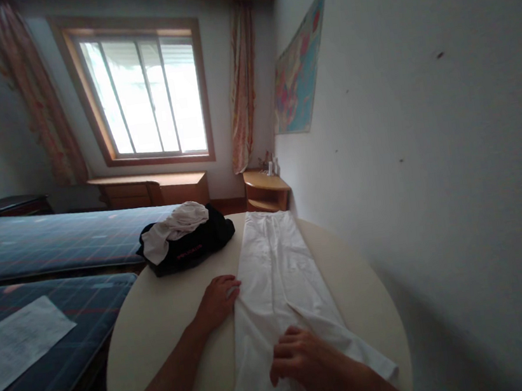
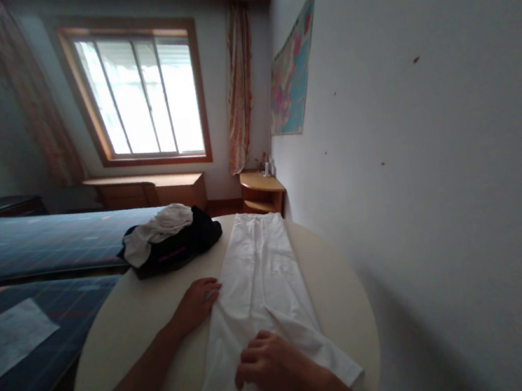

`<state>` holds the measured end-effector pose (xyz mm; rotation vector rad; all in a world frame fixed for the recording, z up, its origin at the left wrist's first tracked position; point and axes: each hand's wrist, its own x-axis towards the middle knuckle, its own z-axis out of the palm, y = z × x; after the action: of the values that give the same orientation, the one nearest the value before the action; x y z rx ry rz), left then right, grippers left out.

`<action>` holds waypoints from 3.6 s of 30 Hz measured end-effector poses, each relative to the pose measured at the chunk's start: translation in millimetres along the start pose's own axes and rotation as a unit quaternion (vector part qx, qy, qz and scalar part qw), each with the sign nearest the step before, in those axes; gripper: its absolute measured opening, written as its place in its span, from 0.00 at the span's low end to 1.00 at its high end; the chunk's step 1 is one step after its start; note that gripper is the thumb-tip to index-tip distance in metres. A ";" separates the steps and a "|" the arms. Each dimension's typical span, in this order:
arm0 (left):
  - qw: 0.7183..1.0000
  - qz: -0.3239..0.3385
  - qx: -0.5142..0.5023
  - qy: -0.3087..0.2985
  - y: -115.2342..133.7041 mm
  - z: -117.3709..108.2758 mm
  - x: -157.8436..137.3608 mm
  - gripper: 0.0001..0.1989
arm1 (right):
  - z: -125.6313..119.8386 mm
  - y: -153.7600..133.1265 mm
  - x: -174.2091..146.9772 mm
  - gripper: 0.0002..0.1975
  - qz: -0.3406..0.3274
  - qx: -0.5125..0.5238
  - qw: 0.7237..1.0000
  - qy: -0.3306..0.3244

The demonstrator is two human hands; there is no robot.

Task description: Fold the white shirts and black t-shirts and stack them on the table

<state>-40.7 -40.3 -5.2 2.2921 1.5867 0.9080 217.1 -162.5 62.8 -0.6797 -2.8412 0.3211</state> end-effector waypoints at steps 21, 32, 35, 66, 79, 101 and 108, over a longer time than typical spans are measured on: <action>1.000 -0.005 0.022 0.006 6.6 -3.6 -0.4 0.13 | 57.9 -22.8 35.7 0.06 -0.096 0.006 0.995 -0.020; 0.994 0.089 0.025 0.060 13.8 -1.1 -1.1 0.11 | -16.5 62.8 65.6 0.14 0.438 -0.094 0.890 0.084; 0.984 0.175 0.001 0.005 40.7 -6.5 -7.1 0.11 | -17.3 91.6 75.9 0.14 0.462 -0.083 0.879 0.083; 0.944 0.225 0.027 -0.239 85.8 2.5 -31.6 0.30 | 12.1 165.5 85.1 0.10 0.430 0.037 0.886 0.171; 0.942 0.262 -0.051 -0.205 104.7 -0.7 -31.7 0.11 | 8.7 158.3 70.0 0.11 0.363 0.032 0.919 0.153; 0.929 0.294 -0.028 -0.222 104.5 4.8 -35.1 0.15 | -2.2 171.2 79.0 0.23 0.372 -0.012 0.924 0.091; 0.932 0.279 -0.053 -0.225 108.3 4.8 -35.5 0.11 | 10.7 181.5 104.7 0.19 0.417 -0.035 0.898 0.136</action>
<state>37.6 -114.7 31.6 2.6617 0.6931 0.4814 199.3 42.4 21.3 -1.7813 -2.1540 0.2132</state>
